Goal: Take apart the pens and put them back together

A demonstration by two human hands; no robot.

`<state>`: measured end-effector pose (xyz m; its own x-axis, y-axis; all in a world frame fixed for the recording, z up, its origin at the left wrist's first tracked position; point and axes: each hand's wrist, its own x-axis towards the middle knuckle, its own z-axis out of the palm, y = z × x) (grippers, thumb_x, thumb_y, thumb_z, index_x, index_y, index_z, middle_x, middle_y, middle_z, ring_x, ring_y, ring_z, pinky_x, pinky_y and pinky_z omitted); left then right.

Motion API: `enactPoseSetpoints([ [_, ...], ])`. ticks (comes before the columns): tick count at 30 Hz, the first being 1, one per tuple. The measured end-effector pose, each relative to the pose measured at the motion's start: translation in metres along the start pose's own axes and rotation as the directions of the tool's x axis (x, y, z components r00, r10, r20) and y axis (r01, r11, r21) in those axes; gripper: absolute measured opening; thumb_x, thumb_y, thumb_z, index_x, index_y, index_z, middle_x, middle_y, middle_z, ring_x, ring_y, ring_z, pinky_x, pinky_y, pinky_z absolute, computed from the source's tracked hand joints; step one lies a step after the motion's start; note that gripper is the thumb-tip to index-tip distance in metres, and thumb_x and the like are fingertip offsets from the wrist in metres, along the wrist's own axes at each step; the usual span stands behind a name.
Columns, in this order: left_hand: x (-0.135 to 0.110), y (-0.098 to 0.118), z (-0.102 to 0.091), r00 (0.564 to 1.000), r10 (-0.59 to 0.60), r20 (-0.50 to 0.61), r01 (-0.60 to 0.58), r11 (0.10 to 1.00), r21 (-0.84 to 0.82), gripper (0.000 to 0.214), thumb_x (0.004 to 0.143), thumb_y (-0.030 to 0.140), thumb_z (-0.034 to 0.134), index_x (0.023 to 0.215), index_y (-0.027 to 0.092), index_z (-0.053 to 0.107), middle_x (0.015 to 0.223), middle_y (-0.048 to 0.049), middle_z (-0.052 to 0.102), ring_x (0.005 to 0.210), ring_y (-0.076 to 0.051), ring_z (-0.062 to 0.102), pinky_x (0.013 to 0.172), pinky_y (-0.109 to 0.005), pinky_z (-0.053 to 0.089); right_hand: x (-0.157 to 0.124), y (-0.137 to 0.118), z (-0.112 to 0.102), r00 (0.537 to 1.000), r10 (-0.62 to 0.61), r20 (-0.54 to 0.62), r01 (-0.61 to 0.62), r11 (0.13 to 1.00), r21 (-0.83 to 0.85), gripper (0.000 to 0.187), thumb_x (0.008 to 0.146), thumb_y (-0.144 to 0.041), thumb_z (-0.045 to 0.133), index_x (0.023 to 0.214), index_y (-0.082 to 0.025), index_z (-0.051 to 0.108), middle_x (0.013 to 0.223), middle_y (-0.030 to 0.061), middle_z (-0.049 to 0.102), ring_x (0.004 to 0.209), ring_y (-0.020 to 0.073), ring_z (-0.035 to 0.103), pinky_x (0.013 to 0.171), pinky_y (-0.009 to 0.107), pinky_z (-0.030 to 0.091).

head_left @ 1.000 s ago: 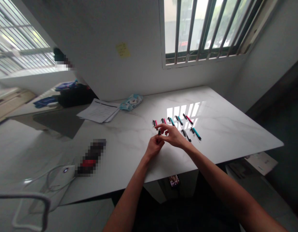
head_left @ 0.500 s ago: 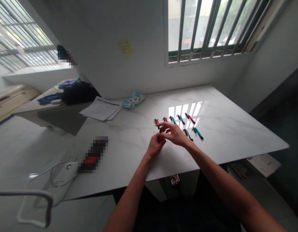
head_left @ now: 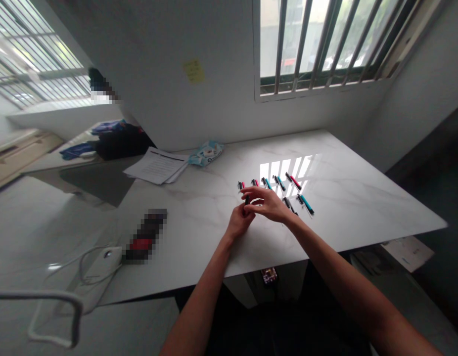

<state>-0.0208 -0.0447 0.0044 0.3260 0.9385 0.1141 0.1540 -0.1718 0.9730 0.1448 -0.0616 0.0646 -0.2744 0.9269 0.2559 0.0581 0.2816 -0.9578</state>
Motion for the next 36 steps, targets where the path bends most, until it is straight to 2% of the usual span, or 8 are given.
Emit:
enactPoseSetpoints([
  [4,0.001,0.000,0.000,1.000,0.028,0.011,-0.028,1.000,0.014,0.028,0.070,0.032,0.065,0.063,0.021,0.040,0.060,0.0069,0.034,0.058,-0.009,0.027,0.054,-0.025,0.025,0.002,-0.002,0.001,0.998,-0.015,-0.069,0.015,1.000,-0.005,0.040,0.083,-0.024,0.074,0.122,-0.021,0.070,0.097,0.0041,0.075,0.087,0.0161,0.072,0.085,0.035,0.063],
  [9,0.000,-0.002,0.000,0.999,0.019,0.027,-0.019,1.000,-0.021,0.039,0.075,0.033,0.067,0.065,0.022,0.031,0.061,0.0079,0.031,0.058,-0.009,0.027,0.055,-0.024,0.025,0.006,-0.016,-0.003,0.993,-0.050,-0.108,0.059,0.995,0.077,0.047,0.084,-0.023,0.072,0.131,-0.021,0.063,0.101,0.0054,0.078,0.096,0.0185,0.074,0.087,0.035,0.062],
  [13,-0.001,-0.004,0.000,0.997,-0.006,0.076,0.013,0.996,-0.093,0.045,0.081,0.044,0.072,0.069,0.022,0.035,0.061,0.0081,0.035,0.057,-0.008,0.029,0.055,-0.023,0.027,0.013,-0.033,-0.009,0.988,-0.089,-0.129,0.095,0.995,0.034,0.052,0.085,-0.027,0.073,0.135,-0.022,0.060,0.104,0.0056,0.078,0.094,0.0189,0.074,0.092,0.038,0.061],
  [17,-0.003,-0.001,-0.001,0.996,-0.029,0.087,0.038,0.993,-0.114,0.052,0.085,0.058,0.071,0.069,0.021,0.039,0.059,0.0074,0.039,0.054,-0.008,0.032,0.054,-0.023,0.028,0.021,-0.046,-0.018,0.971,-0.126,-0.201,0.127,0.992,-0.010,0.046,0.088,-0.036,0.073,0.131,-0.023,0.062,0.103,0.0062,0.077,0.096,0.0203,0.074,0.092,0.039,0.061],
  [22,-0.002,0.008,-0.003,1.000,-0.010,-0.017,0.007,0.982,-0.190,0.047,0.082,0.057,0.078,0.077,0.020,0.049,0.059,0.0083,0.039,0.052,-0.007,0.032,0.052,-0.023,0.026,0.018,-0.029,-0.025,0.941,-0.076,-0.329,0.060,0.996,-0.060,0.038,0.090,-0.042,0.071,0.122,-0.021,0.069,0.107,0.0073,0.074,0.091,0.0197,0.074,0.080,0.033,0.062],
  [27,0.000,0.012,-0.004,0.997,-0.025,-0.078,-0.001,0.949,-0.314,0.047,0.082,0.058,0.078,0.102,0.020,0.061,0.055,0.0112,0.033,0.047,-0.007,0.028,0.048,-0.023,0.023,0.001,-0.003,-0.014,0.959,0.047,-0.278,-0.076,0.993,-0.095,0.040,0.086,-0.041,0.076,0.120,-0.020,0.071,0.104,0.0071,0.073,0.074,0.0157,0.073,0.064,0.027,0.060],
  [31,0.000,0.011,-0.001,0.996,-0.053,-0.065,0.028,0.941,-0.337,0.049,0.085,0.067,0.069,0.087,0.019,0.059,0.053,0.0096,0.035,0.046,-0.008,0.029,0.048,-0.024,0.024,-0.011,-0.002,-0.002,0.978,-0.021,-0.209,-0.009,0.990,-0.144,0.029,0.087,-0.040,0.077,0.107,-0.019,0.072,0.112,0.0079,0.071,0.075,0.0142,0.074,0.067,0.026,0.062],
  [36,-0.001,0.008,-0.002,0.998,-0.047,-0.051,0.030,0.950,-0.310,0.050,0.085,0.066,0.070,0.076,0.018,0.057,0.053,0.0079,0.037,0.048,-0.007,0.030,0.048,-0.024,0.024,-0.016,-0.008,0.002,0.983,-0.124,-0.137,0.086,0.964,-0.253,0.017,0.092,-0.035,0.073,0.100,-0.020,0.074,0.106,0.0064,0.069,0.076,0.0138,0.073,0.073,0.028,0.065],
])
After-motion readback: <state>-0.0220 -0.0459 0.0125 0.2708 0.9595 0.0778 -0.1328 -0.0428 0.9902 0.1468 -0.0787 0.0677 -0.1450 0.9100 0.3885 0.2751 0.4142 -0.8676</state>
